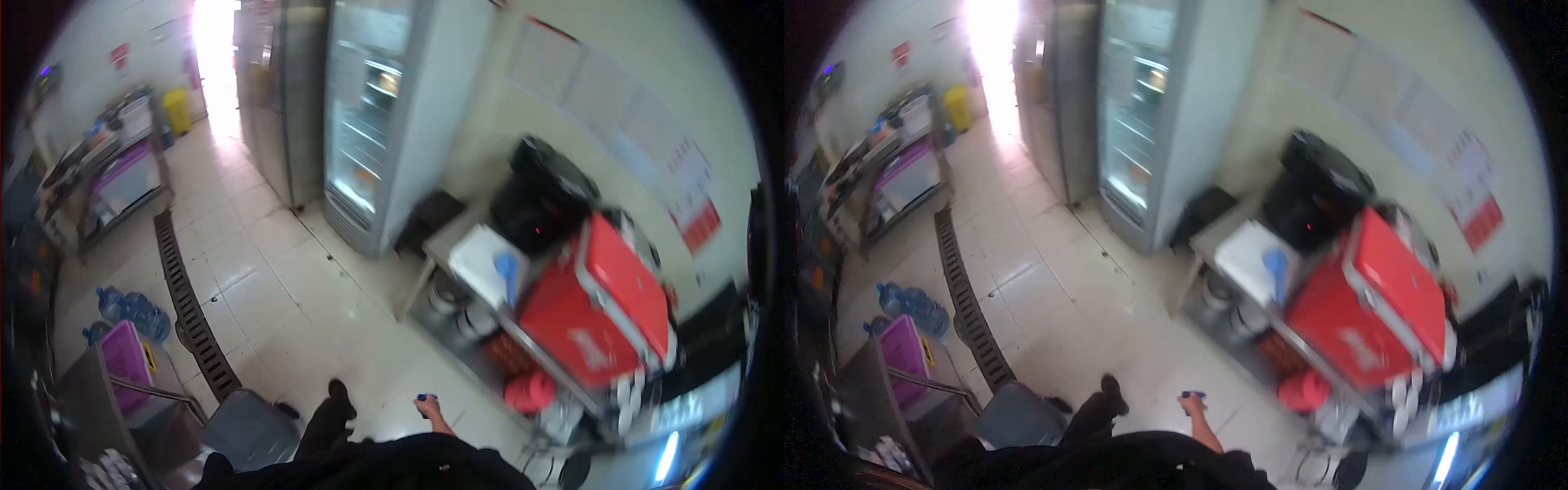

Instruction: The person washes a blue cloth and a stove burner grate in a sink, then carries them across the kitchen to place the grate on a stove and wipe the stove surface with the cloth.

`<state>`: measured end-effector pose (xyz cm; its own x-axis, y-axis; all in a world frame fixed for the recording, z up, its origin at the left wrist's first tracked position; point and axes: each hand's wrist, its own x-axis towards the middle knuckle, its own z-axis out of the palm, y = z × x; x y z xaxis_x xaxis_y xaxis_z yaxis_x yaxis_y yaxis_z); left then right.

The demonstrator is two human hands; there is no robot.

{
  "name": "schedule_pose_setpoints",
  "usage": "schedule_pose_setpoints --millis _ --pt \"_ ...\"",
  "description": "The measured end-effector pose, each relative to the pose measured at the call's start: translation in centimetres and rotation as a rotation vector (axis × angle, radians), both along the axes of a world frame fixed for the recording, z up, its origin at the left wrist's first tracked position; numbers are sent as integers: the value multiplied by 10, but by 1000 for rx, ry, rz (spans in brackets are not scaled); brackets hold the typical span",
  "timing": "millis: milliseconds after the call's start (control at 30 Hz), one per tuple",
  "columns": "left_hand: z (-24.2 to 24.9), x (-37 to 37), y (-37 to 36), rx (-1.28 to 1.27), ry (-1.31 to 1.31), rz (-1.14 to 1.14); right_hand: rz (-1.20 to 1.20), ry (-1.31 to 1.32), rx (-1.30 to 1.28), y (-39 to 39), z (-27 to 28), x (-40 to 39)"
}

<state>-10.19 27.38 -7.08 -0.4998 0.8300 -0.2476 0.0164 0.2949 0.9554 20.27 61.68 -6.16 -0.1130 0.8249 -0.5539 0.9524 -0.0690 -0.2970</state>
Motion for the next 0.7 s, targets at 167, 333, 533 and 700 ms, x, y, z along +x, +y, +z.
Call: schedule_pose_setpoints --millis 167,333,533,700 --pt "-29 -116 105 200 25 -12 53 380 292 181 50 -203" --pt "-77 -187 214 237 -12 4 272 622 470 288 139 -365" --pt "155 -339 574 302 434 71 405 952 370 360 195 -541" --pt "167 -463 657 179 24 -195 702 990 1 436 213 -667"
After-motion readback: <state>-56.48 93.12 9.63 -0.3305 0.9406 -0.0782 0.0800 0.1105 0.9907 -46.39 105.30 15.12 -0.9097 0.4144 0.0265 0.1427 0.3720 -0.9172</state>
